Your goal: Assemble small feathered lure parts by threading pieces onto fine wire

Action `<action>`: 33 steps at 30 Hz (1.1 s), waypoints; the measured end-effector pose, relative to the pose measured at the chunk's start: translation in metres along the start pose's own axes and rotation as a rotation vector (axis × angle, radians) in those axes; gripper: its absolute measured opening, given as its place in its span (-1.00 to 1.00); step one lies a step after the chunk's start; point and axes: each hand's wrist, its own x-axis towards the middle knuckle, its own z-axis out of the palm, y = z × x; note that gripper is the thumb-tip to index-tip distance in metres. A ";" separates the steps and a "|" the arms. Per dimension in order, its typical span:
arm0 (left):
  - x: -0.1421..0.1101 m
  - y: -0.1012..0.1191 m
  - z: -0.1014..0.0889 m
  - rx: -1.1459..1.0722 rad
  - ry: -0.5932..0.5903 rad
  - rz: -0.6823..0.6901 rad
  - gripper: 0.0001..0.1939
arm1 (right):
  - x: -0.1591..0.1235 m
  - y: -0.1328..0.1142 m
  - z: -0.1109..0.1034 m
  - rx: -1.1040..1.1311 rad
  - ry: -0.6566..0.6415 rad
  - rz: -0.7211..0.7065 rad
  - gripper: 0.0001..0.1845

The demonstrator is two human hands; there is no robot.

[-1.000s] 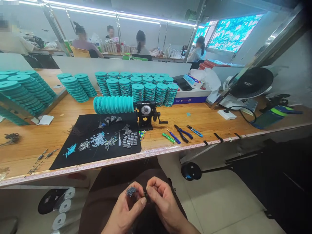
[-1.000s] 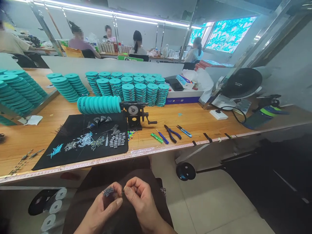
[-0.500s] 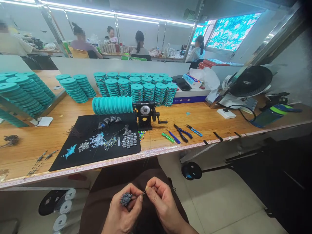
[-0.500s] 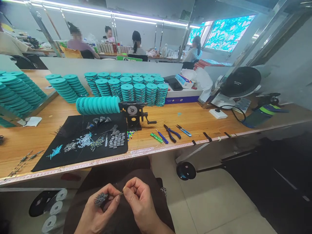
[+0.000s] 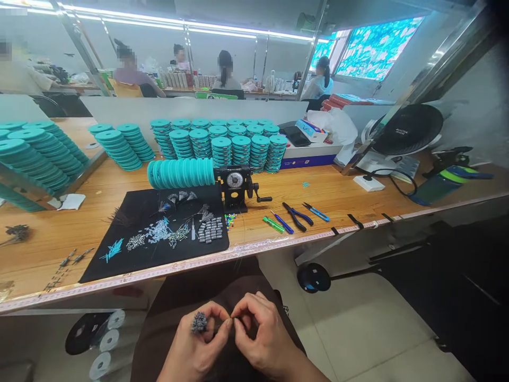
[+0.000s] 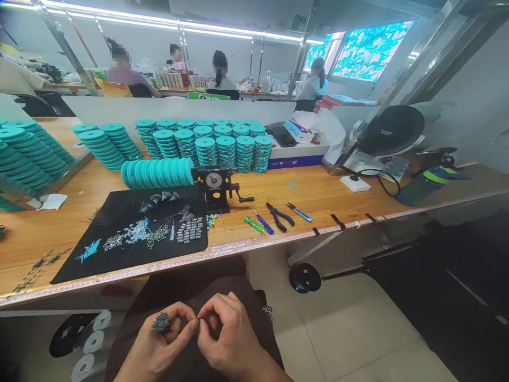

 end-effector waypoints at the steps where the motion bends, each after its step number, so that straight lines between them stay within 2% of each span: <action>1: 0.000 0.000 0.001 -0.034 -0.018 -0.018 -0.62 | 0.001 0.002 0.000 0.015 0.000 0.010 -0.83; 4: -0.001 0.009 -0.001 -0.204 -0.035 -0.098 -0.53 | 0.005 0.011 -0.002 0.158 0.013 0.039 -0.81; 7: -0.005 0.028 -0.012 -0.408 0.004 -0.172 -0.53 | 0.014 0.028 -0.006 0.320 -0.011 0.022 -0.87; 10: -0.008 0.047 -0.025 -0.601 0.007 -0.222 -0.58 | 0.022 0.044 -0.009 0.381 -0.050 0.012 -0.87; 12: -0.008 0.052 -0.030 -0.634 0.001 -0.228 -0.59 | 0.023 0.049 -0.012 0.393 -0.058 0.012 -0.86; 14: -0.004 0.052 -0.032 -0.544 0.011 -0.183 -0.59 | 0.020 0.047 -0.014 0.440 -0.099 0.014 -0.86; 17: 0.005 0.044 -0.033 -0.304 -0.008 -0.047 -0.58 | 0.012 0.037 -0.016 0.685 -0.272 0.047 -0.92; 19: 0.013 0.039 -0.033 -0.161 -0.066 0.015 -0.60 | 0.007 0.033 -0.013 0.856 -0.356 0.114 -0.79; 20: 0.017 0.038 -0.034 -0.098 -0.098 0.033 -0.61 | 0.006 0.032 -0.010 0.912 -0.340 0.160 -0.73; 22: 0.027 0.038 -0.038 0.026 -0.111 0.075 -0.63 | 0.006 0.037 -0.004 1.018 -0.214 0.256 -0.66; 24: 0.044 0.041 -0.046 0.150 -0.025 0.144 -0.65 | 0.009 0.045 0.002 1.152 -0.038 0.338 -0.64; 27: 0.082 0.045 -0.065 0.273 0.202 0.218 -0.67 | 0.013 0.056 0.003 1.345 0.141 0.441 -0.69; 31: 0.145 0.047 -0.094 0.384 0.459 0.190 -0.40 | 0.014 0.054 -0.008 1.571 0.198 0.576 -0.68; 33: 0.171 0.049 -0.104 0.446 0.513 0.163 -0.40 | 0.012 0.049 -0.015 1.620 0.202 0.623 -0.69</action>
